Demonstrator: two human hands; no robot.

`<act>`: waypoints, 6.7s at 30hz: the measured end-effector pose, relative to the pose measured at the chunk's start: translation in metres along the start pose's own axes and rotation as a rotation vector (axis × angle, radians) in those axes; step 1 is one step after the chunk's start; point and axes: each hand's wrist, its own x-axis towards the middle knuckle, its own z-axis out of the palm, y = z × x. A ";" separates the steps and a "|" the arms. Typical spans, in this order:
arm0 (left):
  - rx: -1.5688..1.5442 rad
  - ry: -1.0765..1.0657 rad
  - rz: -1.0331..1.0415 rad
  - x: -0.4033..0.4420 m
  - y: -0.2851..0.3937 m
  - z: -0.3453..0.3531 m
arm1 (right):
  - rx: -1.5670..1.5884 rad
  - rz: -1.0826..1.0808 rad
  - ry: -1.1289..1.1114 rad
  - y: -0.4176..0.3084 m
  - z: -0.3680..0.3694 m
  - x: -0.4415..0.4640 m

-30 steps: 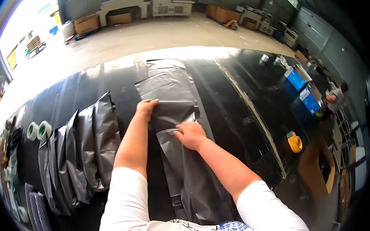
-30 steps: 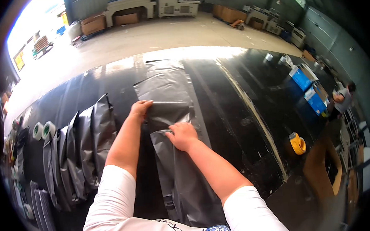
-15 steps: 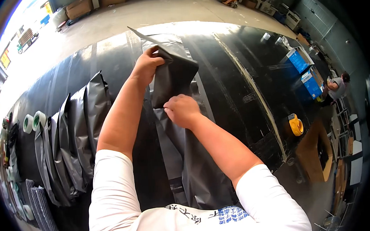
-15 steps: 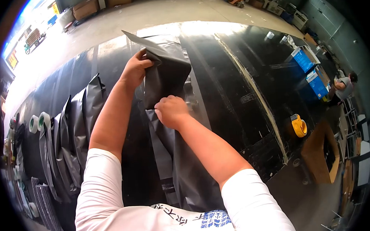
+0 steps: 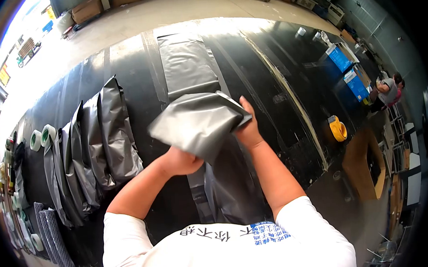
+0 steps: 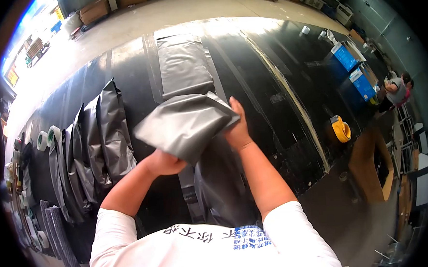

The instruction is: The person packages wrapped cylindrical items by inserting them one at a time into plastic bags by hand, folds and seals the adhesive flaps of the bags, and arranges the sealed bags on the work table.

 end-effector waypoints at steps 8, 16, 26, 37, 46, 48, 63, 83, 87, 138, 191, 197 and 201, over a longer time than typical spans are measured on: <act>-0.455 0.286 -0.605 -0.046 0.025 0.062 | -0.464 -0.049 -0.474 -0.117 -0.037 -0.043; -0.233 0.420 -0.680 -0.039 0.020 0.062 | -0.617 0.371 -0.379 -0.100 -0.019 -0.039; -0.828 0.429 -1.333 -0.056 0.015 0.089 | -1.113 0.140 -0.262 -0.081 0.003 -0.023; 0.050 0.255 -1.226 -0.071 -0.009 0.100 | -0.620 0.164 -0.269 -0.059 -0.010 -0.037; -0.027 0.347 -0.657 -0.050 0.001 0.024 | -0.505 0.326 -0.449 -0.054 -0.015 -0.030; -0.406 0.171 -0.777 -0.042 0.009 0.010 | -0.488 0.308 -0.427 -0.050 -0.022 -0.033; -0.824 0.479 -1.038 -0.035 0.049 0.049 | -0.245 0.467 -0.298 -0.095 -0.034 -0.079; 0.258 -0.169 -0.205 -0.075 0.147 0.036 | -0.380 0.047 -0.432 -0.092 -0.091 -0.156; 0.255 -0.230 -0.211 -0.102 0.162 0.062 | -0.024 0.626 -0.399 -0.126 -0.091 -0.181; 0.098 -0.170 -0.509 -0.170 0.227 0.131 | -0.737 -0.431 -0.809 -0.162 -0.006 -0.316; 0.456 -0.251 -0.114 -0.158 0.215 0.112 | -1.144 -0.736 -0.790 -0.152 -0.145 -0.239; 0.407 -0.295 -0.025 -0.150 0.208 0.111 | -1.011 -0.864 -1.249 -0.135 -0.124 -0.225; 0.482 -0.261 0.081 -0.149 0.205 0.112 | -0.902 -0.806 -1.308 -0.133 -0.121 -0.222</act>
